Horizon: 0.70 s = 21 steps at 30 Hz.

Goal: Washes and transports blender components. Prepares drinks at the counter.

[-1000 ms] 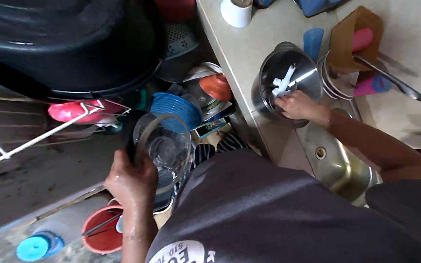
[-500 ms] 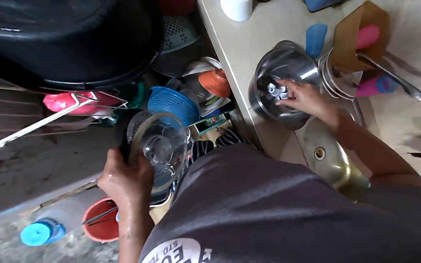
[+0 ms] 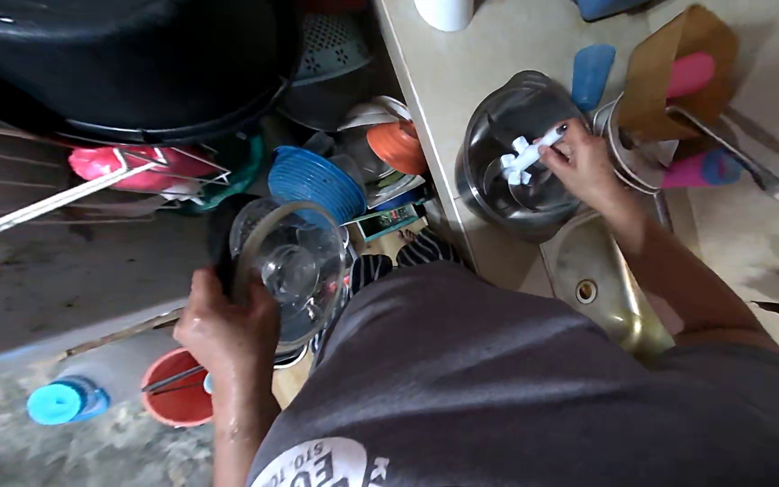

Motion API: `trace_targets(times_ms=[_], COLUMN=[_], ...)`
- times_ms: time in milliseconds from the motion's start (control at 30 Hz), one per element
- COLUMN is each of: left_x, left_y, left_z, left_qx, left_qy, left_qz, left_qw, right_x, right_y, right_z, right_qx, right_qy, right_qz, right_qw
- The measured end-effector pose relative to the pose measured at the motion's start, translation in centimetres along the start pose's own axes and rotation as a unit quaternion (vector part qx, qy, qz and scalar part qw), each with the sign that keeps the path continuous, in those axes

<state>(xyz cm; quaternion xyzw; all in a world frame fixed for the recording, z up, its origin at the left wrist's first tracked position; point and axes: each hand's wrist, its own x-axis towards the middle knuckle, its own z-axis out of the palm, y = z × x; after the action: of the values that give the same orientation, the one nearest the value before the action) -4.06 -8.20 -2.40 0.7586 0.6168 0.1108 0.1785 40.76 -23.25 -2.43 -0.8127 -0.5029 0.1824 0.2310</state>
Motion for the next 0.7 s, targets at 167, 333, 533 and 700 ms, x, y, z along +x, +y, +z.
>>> trace_targets(times_ms=[167,333,533,700], left_x=[-0.2,-0.3,-1.4,-3.5], left_y=[0.1,-0.5,-3.6,-8.3], left_z=[-0.2,-0.6,-1.4,-2.4], left_qx=[0.003,-0.003,-0.030,-0.033], left_qy=[-0.001,0.004,0.001,0.009], left_qz=[0.007,0.006,-0.002,-0.014], left_qw=[1.000,1.000,1.000,0.999], right_x=[-0.8,-0.7,-0.4,-3.4], right_y=[-0.3,-0.6,-1.9,-4.8], right_z=[1.2,2.0,1.3,-0.4], right_qx=[0.012,-0.010,-0.043,-0.071], right_qy=[0.007,-0.014,-0.055,0.055], right_qz=[-0.012,-0.004,0.070,0.066], right_qw=[1.000,1.000,0.995,0.994])
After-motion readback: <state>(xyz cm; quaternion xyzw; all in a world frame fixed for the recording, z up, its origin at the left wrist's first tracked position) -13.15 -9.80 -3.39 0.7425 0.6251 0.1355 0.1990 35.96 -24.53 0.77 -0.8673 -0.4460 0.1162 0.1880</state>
